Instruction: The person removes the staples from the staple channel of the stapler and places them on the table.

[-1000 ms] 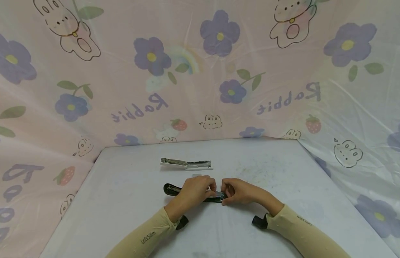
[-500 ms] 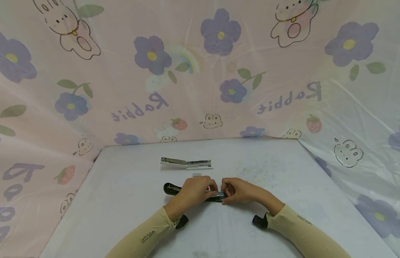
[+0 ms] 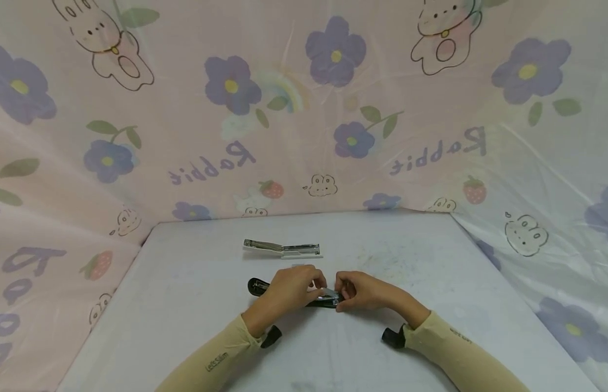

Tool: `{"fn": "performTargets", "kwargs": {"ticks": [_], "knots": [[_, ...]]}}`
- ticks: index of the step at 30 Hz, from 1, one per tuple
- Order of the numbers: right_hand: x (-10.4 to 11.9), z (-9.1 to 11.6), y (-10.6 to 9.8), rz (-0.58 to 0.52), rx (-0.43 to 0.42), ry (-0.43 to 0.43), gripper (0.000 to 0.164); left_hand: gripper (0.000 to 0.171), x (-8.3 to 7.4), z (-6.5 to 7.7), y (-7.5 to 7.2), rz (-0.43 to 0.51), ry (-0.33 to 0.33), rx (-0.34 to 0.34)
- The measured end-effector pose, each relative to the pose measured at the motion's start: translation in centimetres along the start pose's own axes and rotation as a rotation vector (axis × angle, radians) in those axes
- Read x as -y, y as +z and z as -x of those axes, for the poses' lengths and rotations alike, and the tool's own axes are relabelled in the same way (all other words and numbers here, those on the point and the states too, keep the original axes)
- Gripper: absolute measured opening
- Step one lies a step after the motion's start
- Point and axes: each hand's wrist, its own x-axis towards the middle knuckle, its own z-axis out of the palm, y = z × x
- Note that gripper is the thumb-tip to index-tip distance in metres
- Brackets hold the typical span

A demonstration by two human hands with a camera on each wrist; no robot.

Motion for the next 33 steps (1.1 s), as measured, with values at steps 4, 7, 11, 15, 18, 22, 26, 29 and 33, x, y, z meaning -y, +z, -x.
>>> {"fn": "performTargets", "kwargs": {"ticks": [4,7,11,15,18,22,26,29,33], "knots": [[0.2,0.1,-0.2,0.012,-0.007,0.006,0.032,0.009,0.1,0.5,-0.4,0.018,0.001,-0.009],[0.1,0.1,-0.2,0.014,-0.006,0.006,0.032,0.01,0.1,0.9,-0.6,0.038,0.006,-0.012],[0.0,0.0,-0.1,0.006,-0.002,0.002,0.032,0.01,0.0,1.6,-0.6,0.043,0.021,-0.013],[-0.1,0.0,-0.1,0.001,0.005,-0.002,0.033,0.011,-0.3,2.3,-0.4,0.029,0.042,-0.01],[-0.1,-0.1,0.0,0.001,0.013,-0.001,0.033,0.012,-0.5,2.8,-0.2,0.02,0.056,0.0],[0.0,0.0,-0.1,-0.001,0.02,-0.001,0.032,0.013,-0.8,3.4,0.2,-0.005,0.081,0.003],[0.1,0.0,-0.1,-0.007,0.02,-0.004,0.033,0.014,-0.8,3.8,0.4,-0.025,0.09,0.009],[0.0,-0.1,0.0,-0.015,0.021,-0.001,0.033,0.014,-0.8,4.0,0.7,-0.035,0.086,0.029],[0.0,-0.1,0.1,-0.024,0.022,0.0,0.033,0.013,-0.7,4.2,1.1,-0.072,0.091,0.029]]}}
